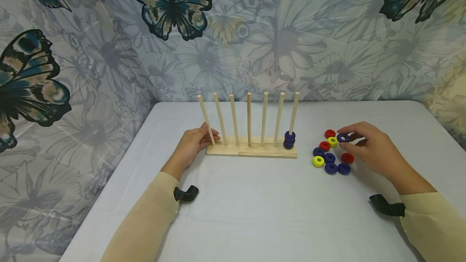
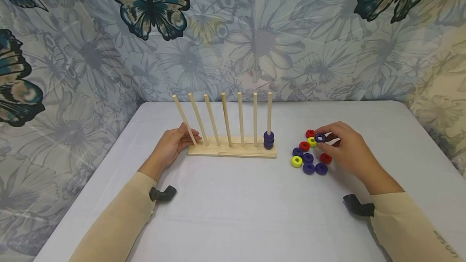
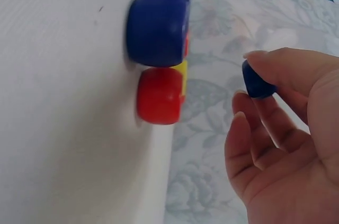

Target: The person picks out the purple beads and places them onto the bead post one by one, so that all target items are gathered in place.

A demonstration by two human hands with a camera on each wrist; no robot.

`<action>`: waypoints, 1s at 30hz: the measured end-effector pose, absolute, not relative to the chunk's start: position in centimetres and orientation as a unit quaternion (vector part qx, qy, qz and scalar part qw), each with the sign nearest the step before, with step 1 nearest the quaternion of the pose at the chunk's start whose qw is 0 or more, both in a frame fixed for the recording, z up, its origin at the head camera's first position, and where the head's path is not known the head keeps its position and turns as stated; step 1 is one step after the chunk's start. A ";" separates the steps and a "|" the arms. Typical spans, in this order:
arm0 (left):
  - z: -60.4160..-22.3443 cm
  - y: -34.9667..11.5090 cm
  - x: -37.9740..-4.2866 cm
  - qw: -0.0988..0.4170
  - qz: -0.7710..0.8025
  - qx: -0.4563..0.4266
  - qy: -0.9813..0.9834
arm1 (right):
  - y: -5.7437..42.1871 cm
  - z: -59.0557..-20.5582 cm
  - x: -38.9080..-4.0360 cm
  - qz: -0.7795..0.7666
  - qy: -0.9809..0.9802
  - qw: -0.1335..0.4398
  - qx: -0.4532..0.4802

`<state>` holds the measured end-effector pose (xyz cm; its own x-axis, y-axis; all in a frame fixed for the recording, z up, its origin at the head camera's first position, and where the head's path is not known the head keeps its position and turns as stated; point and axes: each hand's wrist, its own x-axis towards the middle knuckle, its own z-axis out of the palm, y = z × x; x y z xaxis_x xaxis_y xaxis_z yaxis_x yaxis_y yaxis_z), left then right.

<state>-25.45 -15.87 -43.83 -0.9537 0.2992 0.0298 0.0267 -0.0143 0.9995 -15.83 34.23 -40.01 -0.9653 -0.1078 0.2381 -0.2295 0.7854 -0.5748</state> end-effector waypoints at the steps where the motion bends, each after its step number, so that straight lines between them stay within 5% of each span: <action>1: -43.8 -15.9 -25.4 0.097 0.702 0.117 0.696 | 34.2 -39.9 -15.8 0.316 -0.939 0.098 0.090; 30: -44.0 -16.0 -25.6 0.099 0.704 0.117 0.693 | 31.8 -37.5 -14.6 0.363 -0.908 0.156 0.140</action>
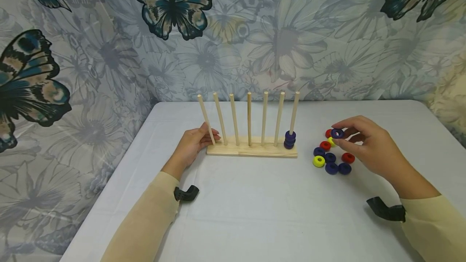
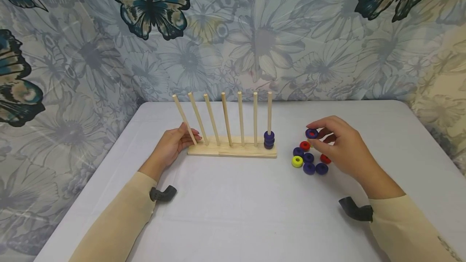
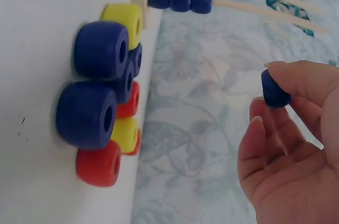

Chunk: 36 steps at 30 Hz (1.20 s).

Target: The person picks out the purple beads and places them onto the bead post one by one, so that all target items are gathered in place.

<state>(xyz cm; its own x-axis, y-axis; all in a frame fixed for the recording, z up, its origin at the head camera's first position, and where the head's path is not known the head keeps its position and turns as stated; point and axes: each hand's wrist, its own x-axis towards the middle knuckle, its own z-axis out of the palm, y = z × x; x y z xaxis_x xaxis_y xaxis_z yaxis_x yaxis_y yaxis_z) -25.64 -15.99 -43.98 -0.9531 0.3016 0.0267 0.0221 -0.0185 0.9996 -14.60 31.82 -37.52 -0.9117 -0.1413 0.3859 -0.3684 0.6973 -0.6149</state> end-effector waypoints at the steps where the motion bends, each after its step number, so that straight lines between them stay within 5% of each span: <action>1: -44.0 -16.0 -25.7 0.099 0.704 0.117 0.693 | 31.7 -37.4 -14.5 0.365 -0.905 0.160 0.147; 36: -44.0 -15.9 -25.7 0.094 0.696 0.107 0.704 | 26.4 -31.9 -15.3 0.365 -0.880 0.219 0.209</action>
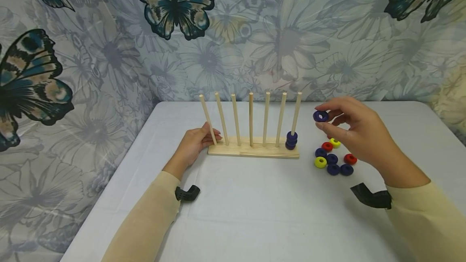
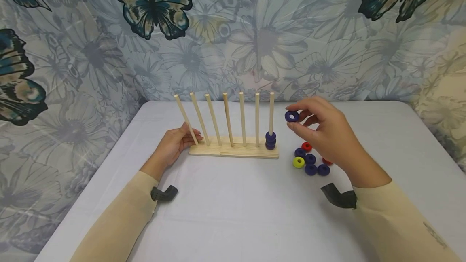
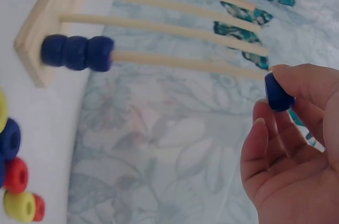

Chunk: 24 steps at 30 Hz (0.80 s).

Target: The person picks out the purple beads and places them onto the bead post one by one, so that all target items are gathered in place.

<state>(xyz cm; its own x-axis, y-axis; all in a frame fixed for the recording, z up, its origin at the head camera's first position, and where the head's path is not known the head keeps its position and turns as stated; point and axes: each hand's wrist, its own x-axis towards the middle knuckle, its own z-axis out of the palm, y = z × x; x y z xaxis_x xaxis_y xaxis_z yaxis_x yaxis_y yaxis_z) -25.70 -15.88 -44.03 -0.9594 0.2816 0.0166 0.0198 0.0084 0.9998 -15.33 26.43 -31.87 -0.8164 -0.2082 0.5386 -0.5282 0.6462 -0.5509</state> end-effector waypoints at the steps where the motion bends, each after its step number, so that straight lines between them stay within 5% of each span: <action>1: -44.1 -15.9 -25.7 0.094 0.696 0.107 0.704 | 26.2 -31.6 -15.4 0.365 -0.880 0.220 0.210; 24: -43.9 -16.0 -25.6 0.094 0.695 0.111 0.704 | 23.4 -28.9 -17.9 0.364 -0.856 0.258 0.262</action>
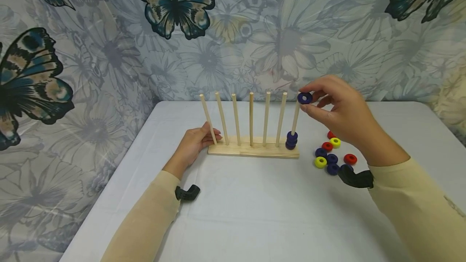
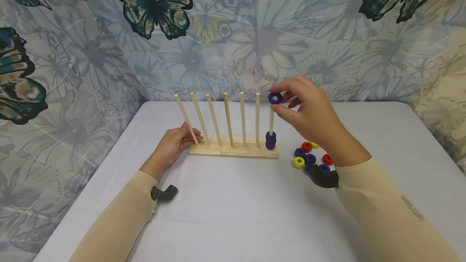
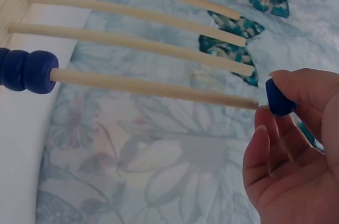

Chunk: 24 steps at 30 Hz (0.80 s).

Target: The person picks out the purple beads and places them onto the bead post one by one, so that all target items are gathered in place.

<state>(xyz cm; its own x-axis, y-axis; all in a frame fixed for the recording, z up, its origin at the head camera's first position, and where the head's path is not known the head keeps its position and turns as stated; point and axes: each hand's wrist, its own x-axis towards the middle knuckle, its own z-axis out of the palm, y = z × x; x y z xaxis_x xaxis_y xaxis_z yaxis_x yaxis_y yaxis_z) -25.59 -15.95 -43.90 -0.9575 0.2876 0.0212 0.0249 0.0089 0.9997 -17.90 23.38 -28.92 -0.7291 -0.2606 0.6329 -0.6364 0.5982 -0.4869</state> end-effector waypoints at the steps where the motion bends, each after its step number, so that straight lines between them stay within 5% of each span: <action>1: -43.9 -16.0 -25.6 0.095 0.695 0.111 0.704 | 23.4 -29.0 -18.0 0.362 -0.857 0.258 0.261; 24: -43.9 -15.9 -25.6 0.095 0.695 0.111 0.704 | 23.3 -28.6 -19.6 0.370 -0.870 0.229 0.230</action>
